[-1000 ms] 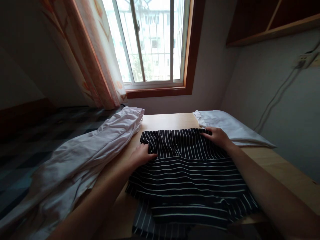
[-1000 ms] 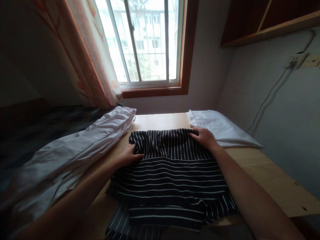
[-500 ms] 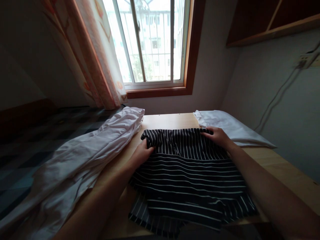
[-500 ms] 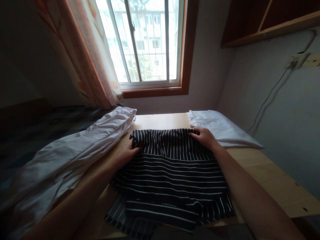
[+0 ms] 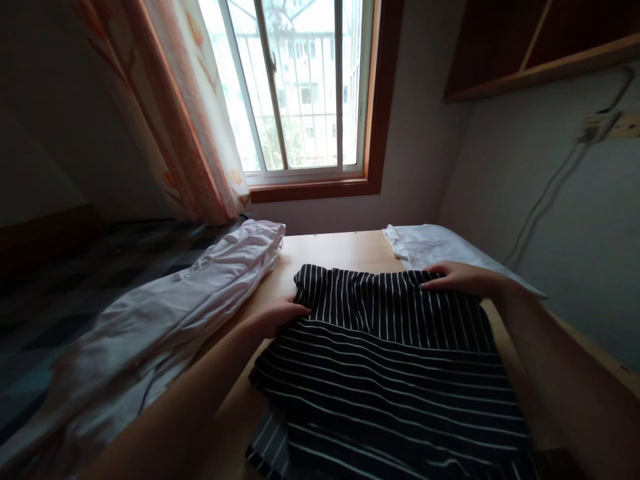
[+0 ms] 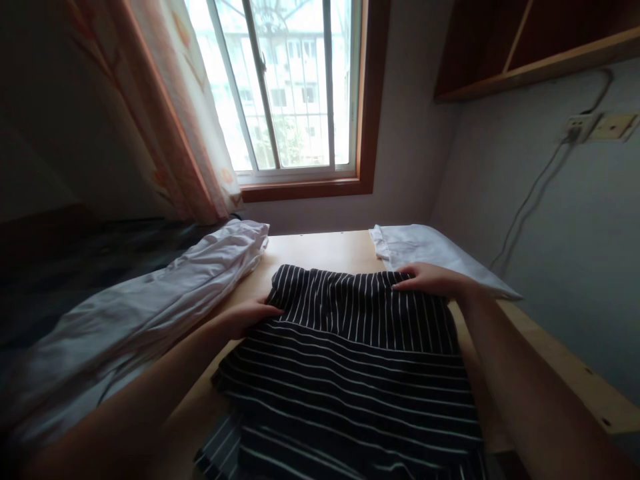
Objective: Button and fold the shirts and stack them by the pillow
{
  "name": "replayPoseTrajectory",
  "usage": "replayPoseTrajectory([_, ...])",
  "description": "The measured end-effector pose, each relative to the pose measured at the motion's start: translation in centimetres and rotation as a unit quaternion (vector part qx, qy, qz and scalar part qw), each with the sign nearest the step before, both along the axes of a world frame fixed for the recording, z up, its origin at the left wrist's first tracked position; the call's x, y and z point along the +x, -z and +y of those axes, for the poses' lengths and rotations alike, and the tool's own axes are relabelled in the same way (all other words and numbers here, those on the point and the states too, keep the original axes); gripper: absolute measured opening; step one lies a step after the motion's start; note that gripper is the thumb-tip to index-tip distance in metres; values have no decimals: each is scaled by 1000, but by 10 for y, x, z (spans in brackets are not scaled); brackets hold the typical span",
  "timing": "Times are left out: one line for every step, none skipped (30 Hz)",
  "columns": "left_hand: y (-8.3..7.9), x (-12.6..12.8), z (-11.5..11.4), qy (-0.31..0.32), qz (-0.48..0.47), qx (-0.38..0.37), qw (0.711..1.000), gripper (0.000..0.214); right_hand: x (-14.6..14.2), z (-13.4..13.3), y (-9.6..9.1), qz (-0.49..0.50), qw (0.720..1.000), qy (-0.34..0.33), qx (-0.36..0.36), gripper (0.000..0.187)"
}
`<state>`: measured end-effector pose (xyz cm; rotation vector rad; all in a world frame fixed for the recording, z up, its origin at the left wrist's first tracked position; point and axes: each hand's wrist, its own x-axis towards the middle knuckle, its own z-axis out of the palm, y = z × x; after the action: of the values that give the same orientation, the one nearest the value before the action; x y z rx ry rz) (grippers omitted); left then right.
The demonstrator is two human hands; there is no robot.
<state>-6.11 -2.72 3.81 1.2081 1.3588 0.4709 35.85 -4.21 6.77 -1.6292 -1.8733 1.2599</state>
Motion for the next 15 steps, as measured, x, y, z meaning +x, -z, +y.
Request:
replayPoseTrajectory([2,2,2,24,12,19,999,36,2,-4,-3,-14,1000,3,8,42])
replayPoseTrajectory([3,4,4,50,24,41,998,37,6,-8,-5,-25,999,9,25,42])
replayPoseTrajectory([4,7,5,75,35,67,994,38,11,-13,-6,-28,998,17,45,42])
replayPoseTrajectory([5,11,6,97,44,96,990,38,18,-17,-6,-22,997,29,61,42])
replayPoseTrajectory([5,16,5,114,51,127,984,38,26,-21,-5,-9,996,44,72,43])
replayPoseTrajectory([4,23,3,126,53,156,978,38,35,-26,-5,7,995,58,78,43])
replayPoseTrajectory([4,30,1,134,50,181,973,37,44,-31,-4,22,994,73,78,42])
replayPoseTrajectory([4,38,-3,141,41,198,969,36,54,-36,-3,32,993,85,72,41])
replayPoseTrajectory([4,45,-7,145,26,206,967,36,63,-42,-3,40,993,92,59,39])
replayPoseTrajectory([4,52,-11,148,6,204,968,36,71,-47,-3,45,993,97,43,37])
replayPoseTrajectory([5,59,-16,150,-15,191,970,38,79,-52,-4,47,993,101,28,34])
replayPoseTrajectory([6,65,-19,154,-38,163,974,40,85,-56,-6,48,993,108,17,31])
replayPoseTrajectory([6,70,-23,160,-61,124,977,44,91,-59,-8,48,992,117,9,28])
replayPoseTrajectory([7,74,-25,171,-85,82,978,48,96,-62,-11,46,991,127,5,26])
replayPoseTrajectory([7,78,-25,185,-109,43,976,52,101,-63,-13,45,990,136,4,26])
